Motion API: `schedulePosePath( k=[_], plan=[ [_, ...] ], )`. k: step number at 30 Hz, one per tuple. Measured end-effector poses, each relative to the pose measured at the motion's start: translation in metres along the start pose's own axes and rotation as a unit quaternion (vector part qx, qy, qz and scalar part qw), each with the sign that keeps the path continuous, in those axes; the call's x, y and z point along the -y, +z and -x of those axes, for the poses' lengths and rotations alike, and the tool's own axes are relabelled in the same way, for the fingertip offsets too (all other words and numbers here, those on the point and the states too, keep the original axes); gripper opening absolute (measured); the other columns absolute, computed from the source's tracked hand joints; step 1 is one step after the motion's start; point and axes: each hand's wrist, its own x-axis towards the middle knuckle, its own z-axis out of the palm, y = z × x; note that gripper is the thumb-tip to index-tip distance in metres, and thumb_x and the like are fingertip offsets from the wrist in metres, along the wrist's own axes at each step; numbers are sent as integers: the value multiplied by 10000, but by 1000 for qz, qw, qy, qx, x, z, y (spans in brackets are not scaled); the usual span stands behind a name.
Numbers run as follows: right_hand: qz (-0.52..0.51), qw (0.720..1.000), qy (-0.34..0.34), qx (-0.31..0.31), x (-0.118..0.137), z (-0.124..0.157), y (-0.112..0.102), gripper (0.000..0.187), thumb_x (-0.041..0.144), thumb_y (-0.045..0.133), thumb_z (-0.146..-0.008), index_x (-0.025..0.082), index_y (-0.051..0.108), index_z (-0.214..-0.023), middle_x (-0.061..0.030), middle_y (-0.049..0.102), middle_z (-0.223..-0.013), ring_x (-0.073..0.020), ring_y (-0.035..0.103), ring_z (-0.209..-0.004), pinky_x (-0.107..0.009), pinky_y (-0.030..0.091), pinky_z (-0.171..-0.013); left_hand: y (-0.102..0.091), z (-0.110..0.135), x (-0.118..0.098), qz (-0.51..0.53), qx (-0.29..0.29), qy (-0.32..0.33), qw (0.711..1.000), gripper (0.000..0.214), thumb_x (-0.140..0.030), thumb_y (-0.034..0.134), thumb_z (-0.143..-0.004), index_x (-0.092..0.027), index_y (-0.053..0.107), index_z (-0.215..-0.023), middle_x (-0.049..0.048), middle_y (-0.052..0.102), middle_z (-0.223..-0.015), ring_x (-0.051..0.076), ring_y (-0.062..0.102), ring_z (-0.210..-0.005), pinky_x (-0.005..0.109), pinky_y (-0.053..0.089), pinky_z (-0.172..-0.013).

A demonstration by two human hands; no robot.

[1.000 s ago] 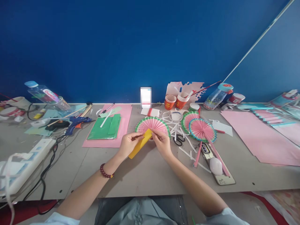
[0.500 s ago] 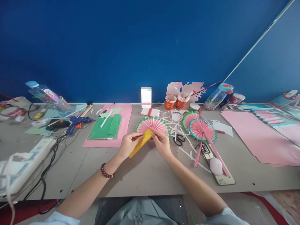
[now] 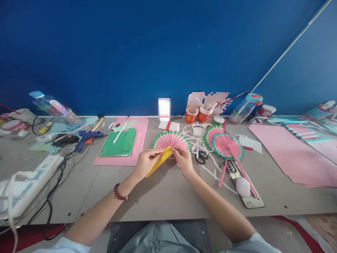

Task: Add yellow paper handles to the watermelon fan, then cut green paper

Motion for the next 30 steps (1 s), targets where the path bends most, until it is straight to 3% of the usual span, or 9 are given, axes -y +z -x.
schedulePosePath(
  k=[14,30],
  plan=[
    [59,996,-65,-13,0,4,1,245,377,721,-687,192,679,-842,-24,699,-756,-148,640,-647,-278,543,-633,0,0,-3,-26,-18,18,999,175,-167,585,-808,-198,724,-910,51,733,-927,176,693,-827,262,588,-692],
    [84,994,-74,-20,0,5,0,209,339,698,-701,193,708,-849,-25,707,-758,-155,639,-638,-283,531,-626,1,0,0,-15,-16,7,1000,175,-210,586,-817,-200,724,-924,54,732,-942,186,689,-857,283,583,-725]
  ],
)
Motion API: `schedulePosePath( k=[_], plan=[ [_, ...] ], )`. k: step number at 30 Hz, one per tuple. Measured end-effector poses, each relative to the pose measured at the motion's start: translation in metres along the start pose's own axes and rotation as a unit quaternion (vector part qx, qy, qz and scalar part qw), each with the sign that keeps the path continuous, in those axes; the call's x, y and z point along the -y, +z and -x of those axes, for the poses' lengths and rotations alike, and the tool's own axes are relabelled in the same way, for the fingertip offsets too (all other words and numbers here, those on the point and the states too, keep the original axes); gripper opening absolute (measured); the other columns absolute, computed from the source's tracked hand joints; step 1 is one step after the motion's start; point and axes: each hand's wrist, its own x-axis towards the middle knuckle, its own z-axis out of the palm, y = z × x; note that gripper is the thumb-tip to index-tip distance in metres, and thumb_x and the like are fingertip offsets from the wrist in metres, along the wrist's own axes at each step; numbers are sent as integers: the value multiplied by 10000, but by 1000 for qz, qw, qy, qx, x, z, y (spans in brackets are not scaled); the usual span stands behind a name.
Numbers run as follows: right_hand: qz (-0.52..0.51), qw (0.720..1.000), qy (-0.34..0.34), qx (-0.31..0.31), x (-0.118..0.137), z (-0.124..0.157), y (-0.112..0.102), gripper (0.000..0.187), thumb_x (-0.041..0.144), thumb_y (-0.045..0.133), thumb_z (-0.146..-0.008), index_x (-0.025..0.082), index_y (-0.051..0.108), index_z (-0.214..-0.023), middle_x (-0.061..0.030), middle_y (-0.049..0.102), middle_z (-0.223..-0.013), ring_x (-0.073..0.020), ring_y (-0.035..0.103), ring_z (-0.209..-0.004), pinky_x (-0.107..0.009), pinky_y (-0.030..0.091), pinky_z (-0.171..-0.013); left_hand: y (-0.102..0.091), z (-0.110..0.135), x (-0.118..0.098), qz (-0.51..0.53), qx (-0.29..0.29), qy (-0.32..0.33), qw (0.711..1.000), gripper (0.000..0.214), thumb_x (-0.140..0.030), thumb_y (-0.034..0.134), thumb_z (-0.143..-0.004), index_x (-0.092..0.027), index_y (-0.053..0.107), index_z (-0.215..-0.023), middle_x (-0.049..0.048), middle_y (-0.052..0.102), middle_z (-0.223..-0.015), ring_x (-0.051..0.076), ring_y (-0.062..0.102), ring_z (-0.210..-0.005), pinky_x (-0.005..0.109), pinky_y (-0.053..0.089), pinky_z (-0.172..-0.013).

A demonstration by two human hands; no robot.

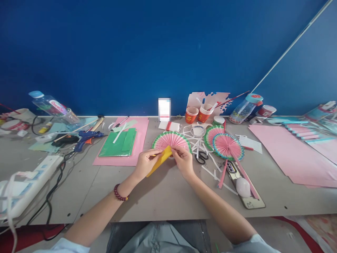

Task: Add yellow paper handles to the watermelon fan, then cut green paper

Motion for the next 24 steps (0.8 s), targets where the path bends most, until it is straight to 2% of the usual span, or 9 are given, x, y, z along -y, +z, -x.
schedulePosePath(
  k=[15,24],
  plan=[
    [8,1000,15,14,3,1,1,264,380,697,-694,210,728,-894,-23,717,-805,-171,650,-648,-329,558,-663,0,-1,1,-13,3,-5,1000,183,-208,564,-831,-206,714,-935,49,728,-952,180,684,-866,289,578,-741],
    [-30,999,28,23,4,1,1,246,357,711,-697,235,733,-910,-5,710,-839,-124,613,-633,-276,542,-630,-1,-1,-1,-5,10,-10,1000,190,-202,554,-839,-200,713,-945,50,725,-969,173,680,-885,281,568,-764]
  ],
)
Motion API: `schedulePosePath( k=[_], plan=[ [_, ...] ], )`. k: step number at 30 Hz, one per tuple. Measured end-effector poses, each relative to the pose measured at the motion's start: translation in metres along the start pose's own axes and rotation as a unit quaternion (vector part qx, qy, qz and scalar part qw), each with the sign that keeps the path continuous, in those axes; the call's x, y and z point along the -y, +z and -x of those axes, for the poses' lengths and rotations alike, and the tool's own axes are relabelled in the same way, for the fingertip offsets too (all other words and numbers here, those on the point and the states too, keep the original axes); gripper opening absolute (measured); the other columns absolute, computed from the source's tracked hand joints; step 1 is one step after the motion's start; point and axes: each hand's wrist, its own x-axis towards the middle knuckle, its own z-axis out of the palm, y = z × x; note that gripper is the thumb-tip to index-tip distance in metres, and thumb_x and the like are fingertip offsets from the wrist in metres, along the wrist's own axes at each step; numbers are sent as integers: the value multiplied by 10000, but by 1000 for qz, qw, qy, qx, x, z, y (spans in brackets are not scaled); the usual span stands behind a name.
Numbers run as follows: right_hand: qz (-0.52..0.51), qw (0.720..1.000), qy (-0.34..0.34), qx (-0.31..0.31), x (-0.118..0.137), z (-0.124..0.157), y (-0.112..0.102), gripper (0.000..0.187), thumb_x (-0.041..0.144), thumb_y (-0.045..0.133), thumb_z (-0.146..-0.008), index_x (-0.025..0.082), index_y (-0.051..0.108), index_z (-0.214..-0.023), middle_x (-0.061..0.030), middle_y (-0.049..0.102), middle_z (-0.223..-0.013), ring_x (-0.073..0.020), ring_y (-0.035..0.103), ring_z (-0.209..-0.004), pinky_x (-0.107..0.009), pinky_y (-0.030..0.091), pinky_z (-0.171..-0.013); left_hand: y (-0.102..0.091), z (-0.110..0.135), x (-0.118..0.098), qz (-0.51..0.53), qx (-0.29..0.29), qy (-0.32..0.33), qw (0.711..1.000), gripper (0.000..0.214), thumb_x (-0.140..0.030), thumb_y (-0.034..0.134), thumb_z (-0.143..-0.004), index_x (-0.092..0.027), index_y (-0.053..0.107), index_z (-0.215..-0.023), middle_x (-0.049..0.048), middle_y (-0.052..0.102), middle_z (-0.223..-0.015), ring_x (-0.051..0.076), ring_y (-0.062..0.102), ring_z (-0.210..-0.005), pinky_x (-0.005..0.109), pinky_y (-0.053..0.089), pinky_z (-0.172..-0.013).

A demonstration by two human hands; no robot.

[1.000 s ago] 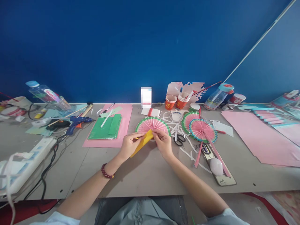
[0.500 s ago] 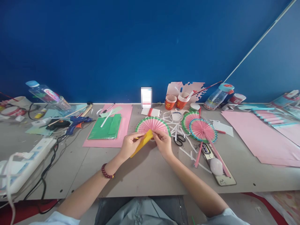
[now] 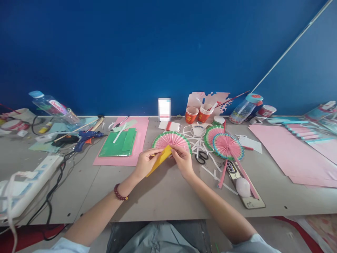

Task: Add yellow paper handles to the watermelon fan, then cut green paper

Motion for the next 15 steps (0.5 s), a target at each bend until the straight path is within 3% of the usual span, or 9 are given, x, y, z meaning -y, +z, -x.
schedulePosePath(
  k=[15],
  plan=[
    [22,1000,-5,19,2,0,0,316,438,694,-705,220,717,-933,-25,704,-796,-153,626,-650,-301,543,-626,0,0,0,-2,-15,9,1000,180,-259,570,-836,-202,714,-927,60,727,-951,190,683,-869,306,578,-742]
  ],
)
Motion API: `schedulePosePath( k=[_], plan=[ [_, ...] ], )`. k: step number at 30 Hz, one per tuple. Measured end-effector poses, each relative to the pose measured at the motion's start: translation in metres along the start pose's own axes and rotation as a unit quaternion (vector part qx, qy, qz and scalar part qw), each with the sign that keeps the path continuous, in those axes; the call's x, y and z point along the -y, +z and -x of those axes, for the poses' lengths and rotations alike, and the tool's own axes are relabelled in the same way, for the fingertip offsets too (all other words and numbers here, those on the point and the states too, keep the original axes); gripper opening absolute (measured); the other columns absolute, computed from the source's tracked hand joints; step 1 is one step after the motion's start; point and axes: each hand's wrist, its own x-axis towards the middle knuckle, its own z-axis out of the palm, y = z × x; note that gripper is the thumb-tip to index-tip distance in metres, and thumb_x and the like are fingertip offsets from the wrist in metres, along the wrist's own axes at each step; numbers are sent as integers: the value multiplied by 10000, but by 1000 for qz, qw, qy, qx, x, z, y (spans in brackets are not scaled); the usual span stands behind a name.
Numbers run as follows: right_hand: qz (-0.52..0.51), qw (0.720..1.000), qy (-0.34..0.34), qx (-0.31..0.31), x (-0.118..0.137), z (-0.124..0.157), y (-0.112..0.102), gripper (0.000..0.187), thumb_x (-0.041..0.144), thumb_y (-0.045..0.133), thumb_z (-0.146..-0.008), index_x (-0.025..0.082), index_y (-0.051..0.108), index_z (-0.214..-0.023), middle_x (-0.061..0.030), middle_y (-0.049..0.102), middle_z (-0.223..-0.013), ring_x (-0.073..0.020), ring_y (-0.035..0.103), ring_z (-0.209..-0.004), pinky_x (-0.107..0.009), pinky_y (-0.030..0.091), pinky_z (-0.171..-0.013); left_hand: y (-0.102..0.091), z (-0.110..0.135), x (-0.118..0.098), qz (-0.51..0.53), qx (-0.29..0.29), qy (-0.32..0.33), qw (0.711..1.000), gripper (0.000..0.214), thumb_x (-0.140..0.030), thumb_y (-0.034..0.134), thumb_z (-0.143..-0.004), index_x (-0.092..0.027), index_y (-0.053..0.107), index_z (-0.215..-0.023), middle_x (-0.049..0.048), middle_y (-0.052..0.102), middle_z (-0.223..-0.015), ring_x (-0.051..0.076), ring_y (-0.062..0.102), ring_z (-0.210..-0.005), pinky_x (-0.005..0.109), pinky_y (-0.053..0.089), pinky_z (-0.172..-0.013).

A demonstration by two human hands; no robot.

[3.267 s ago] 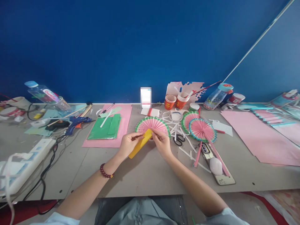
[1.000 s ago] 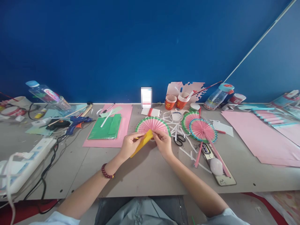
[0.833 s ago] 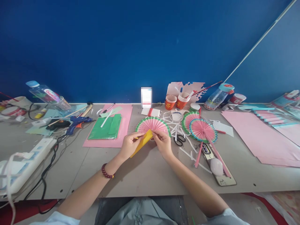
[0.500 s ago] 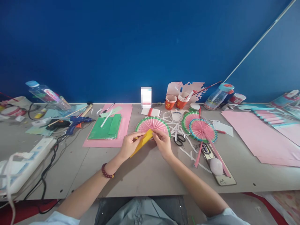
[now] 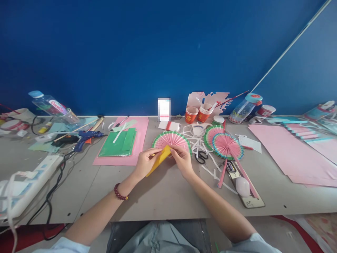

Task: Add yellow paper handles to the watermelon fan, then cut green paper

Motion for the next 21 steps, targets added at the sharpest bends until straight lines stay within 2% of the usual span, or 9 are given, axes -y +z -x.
schedulePosePath(
  k=[4,12,17,21],
  plan=[
    [-28,999,25,-2,2,-1,0,339,438,719,-678,222,704,-940,-10,696,-791,-125,610,-612,-267,534,-601,0,0,0,-5,11,8,1000,183,-252,561,-847,-210,713,-939,51,726,-965,186,680,-893,303,570,-776],
    [-39,996,82,10,3,-6,-5,291,432,761,-628,174,695,-748,-9,675,-680,-116,596,-574,-227,507,-550,0,1,-3,-5,39,18,999,191,-213,537,-852,-208,710,-932,62,722,-989,192,676,-909,330,568,-796],
    [-27,997,69,5,0,-8,-8,294,450,743,-648,173,675,-720,-10,670,-667,-120,601,-575,-226,489,-551,2,3,2,5,67,-15,998,222,-240,570,-833,-218,682,-1024,62,703,-1047,195,663,-938,304,576,-749],
    [-28,998,48,-42,-2,-11,-12,295,458,731,-658,184,655,-737,16,641,-640,-99,553,-507,-211,442,-477,1,1,7,0,78,-24,997,244,-273,608,-818,-224,669,-1049,60,697,-1056,195,660,-938,307,560,-794]
  ],
)
